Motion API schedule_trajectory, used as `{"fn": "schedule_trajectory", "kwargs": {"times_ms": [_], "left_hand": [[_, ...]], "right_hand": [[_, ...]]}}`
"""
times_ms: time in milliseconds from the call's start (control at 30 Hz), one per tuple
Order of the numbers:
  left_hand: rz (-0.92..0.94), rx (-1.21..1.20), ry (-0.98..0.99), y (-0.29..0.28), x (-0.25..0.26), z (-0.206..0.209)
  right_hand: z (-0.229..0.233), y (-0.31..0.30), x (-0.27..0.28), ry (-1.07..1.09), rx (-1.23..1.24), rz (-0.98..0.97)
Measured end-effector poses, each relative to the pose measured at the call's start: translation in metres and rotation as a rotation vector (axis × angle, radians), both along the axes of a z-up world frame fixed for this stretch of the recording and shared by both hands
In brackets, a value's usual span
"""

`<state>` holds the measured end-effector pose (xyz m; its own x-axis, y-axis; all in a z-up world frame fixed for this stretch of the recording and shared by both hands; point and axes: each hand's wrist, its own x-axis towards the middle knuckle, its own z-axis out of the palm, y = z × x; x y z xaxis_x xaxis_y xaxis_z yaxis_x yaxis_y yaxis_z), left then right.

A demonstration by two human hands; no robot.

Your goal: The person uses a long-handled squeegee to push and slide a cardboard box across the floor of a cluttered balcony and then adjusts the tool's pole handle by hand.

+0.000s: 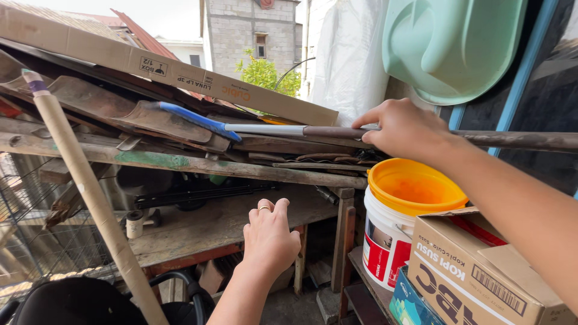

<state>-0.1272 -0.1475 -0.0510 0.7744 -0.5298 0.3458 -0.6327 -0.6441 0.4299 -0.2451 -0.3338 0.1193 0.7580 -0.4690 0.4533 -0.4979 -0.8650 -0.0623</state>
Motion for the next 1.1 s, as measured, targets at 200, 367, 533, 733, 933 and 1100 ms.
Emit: {"fn": "schedule_trajectory", "kwargs": {"times_ms": [200,367,533,733,933,1100], "left_hand": [[0.042,0.066,0.025,0.007,-0.007,-0.011],[0.009,0.066,0.027,-0.012,-0.022,-0.016],[-0.074,0.076,0.026,-0.034,-0.04,-0.016],[-0.085,0.091,-0.001,-0.041,-0.043,-0.017],[-0.035,0.104,0.019,-0.028,-0.033,-0.016],[-0.012,0.09,0.021,-0.025,-0.031,-0.017]], "right_hand": [[-0.026,-0.01,-0.009,0.07,0.063,0.039],[-0.028,-0.041,-0.057,0.187,0.028,-0.115],[-0.01,-0.059,-0.103,0.292,-0.078,-0.262],[0.022,-0.08,-0.118,0.281,-0.12,-0.305],[0.007,-0.069,-0.069,0.075,-0.057,-0.164],[-0.057,-0.05,-0.026,0.089,-0.018,-0.031]]}}
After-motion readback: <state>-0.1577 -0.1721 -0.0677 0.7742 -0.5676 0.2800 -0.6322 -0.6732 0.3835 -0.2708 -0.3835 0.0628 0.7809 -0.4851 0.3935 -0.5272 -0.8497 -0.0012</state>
